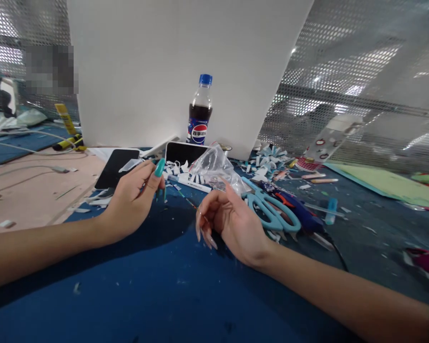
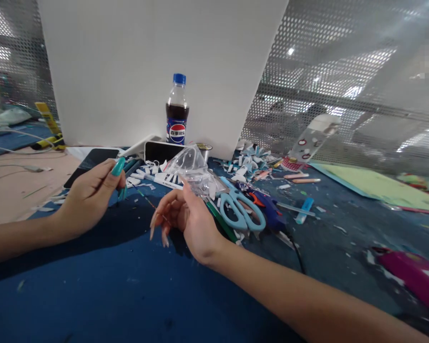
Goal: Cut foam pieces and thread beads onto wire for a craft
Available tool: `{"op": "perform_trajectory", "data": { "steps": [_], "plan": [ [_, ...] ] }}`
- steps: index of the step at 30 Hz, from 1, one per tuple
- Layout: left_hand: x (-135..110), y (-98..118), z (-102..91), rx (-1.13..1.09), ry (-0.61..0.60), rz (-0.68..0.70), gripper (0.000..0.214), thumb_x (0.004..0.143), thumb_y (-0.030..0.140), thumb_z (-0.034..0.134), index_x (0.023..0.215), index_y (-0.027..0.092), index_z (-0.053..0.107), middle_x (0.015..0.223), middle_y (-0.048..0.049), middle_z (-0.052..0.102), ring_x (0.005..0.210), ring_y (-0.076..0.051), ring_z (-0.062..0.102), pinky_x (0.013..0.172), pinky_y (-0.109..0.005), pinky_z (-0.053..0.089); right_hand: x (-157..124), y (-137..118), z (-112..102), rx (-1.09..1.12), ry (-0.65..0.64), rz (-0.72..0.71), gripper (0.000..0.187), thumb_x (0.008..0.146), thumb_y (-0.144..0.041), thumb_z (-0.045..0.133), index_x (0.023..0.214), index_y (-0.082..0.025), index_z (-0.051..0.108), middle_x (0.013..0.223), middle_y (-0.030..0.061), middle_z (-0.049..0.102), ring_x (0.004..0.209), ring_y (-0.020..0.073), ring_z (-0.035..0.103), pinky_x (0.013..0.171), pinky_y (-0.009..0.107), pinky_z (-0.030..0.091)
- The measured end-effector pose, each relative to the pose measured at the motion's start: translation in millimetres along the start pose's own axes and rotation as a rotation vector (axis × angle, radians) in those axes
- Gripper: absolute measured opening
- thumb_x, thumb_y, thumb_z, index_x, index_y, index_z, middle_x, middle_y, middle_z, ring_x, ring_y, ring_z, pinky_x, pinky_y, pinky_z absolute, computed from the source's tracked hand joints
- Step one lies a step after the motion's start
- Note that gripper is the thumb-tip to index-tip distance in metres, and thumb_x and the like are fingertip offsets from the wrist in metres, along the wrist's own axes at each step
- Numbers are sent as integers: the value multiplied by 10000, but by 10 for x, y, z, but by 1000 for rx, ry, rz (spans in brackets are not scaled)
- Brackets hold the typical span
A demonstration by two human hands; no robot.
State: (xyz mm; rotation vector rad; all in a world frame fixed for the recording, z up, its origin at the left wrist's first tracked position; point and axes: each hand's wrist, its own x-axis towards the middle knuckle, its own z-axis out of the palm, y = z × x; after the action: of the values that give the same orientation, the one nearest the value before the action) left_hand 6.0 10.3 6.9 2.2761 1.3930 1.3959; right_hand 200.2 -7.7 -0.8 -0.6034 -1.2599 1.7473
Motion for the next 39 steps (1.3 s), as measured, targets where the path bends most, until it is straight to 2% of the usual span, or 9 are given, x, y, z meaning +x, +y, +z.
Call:
{"op": "perform_trajectory", "data": {
  "steps": [8, 15, 21, 25, 29, 31, 34, 37, 39],
  "plan": [
    [-6, -14, 2, -50, -22, -5, 315, 920, 251, 328, 643, 177, 458, 648, 11, 435, 582, -114, 426, 569, -268, 361, -18, -16, 4, 8, -7, 26, 585, 919, -486, 169, 641, -152, 561, 529, 39, 576, 428, 107, 532, 374, 201, 386],
    [4, -13, -10, -50, -38, 30, 311, 917, 229, 336, 635, 172, 455, 622, 16, 431, 568, -109, 422, 561, -255, 370, -4, -12, 4, 26, 9, 50, 554, 888, -529, 260, 621, -146, 558, 509, 36, 568, 411, 114, 526, 367, 204, 374],
    [-4, -30, -6, -82, -26, -39, 312, 920, 267, 331, 655, 174, 467, 639, 16, 436, 564, -104, 419, 541, -251, 358, 27, -54, -41, 163, 69, 42, 489, 882, -443, 275, 646, -140, 578, 594, 55, 620, 370, 87, 460, 414, 230, 396],
    [2, -36, -5, -121, 1, -79, 310, 920, 290, 328, 662, 180, 460, 624, 22, 426, 554, -104, 414, 527, -248, 357, 41, -85, -72, 309, 104, 144, 480, 871, -416, 276, 698, -124, 615, 695, 72, 654, 368, 59, 404, 498, 249, 451],
    [6, -41, -2, -144, -3, -72, 309, 928, 292, 322, 673, 182, 458, 627, 20, 431, 551, -102, 408, 519, -248, 358, 21, -106, -90, 483, 64, 273, 408, 843, -409, 333, 702, -144, 609, 658, 27, 615, 391, 52, 371, 477, 214, 431],
    [-13, -35, -8, -163, -10, 7, 305, 930, 252, 317, 667, 179, 454, 636, 15, 428, 563, -101, 411, 530, -251, 365, 7, -113, -90, 531, -6, 269, 390, 841, -400, 336, 669, -159, 589, 597, -3, 578, 373, 49, 343, 452, 203, 408],
    [-74, -18, -32, -199, -32, 247, 281, 918, 162, 327, 668, 171, 454, 667, 3, 438, 608, -100, 431, 571, -248, 387, -6, -116, -84, 570, -138, 250, 433, 863, -383, 289, 569, -164, 518, 463, -29, 476, 355, 57, 340, 421, 184, 375],
    [-145, -1, -65, -268, -84, 484, 249, 917, 151, 336, 704, 163, 463, 708, -13, 452, 656, -103, 453, 591, -241, 415, -8, -96, -82, 617, -315, 240, 473, 873, -410, 240, 499, -173, 405, 427, -36, 405, 363, 85, 403, 388, 201, 373],
    [-176, 3, -80, -326, -137, 565, 251, 931, 177, 316, 729, 159, 465, 728, -23, 455, 673, -109, 459, 604, -249, 433, -6, -70, -84, 663, -424, 244, 476, 873, -433, 220, 492, -177, 344, 447, -36, 393, 384, 102, 452, 374, 210, 380]
  ]
}}
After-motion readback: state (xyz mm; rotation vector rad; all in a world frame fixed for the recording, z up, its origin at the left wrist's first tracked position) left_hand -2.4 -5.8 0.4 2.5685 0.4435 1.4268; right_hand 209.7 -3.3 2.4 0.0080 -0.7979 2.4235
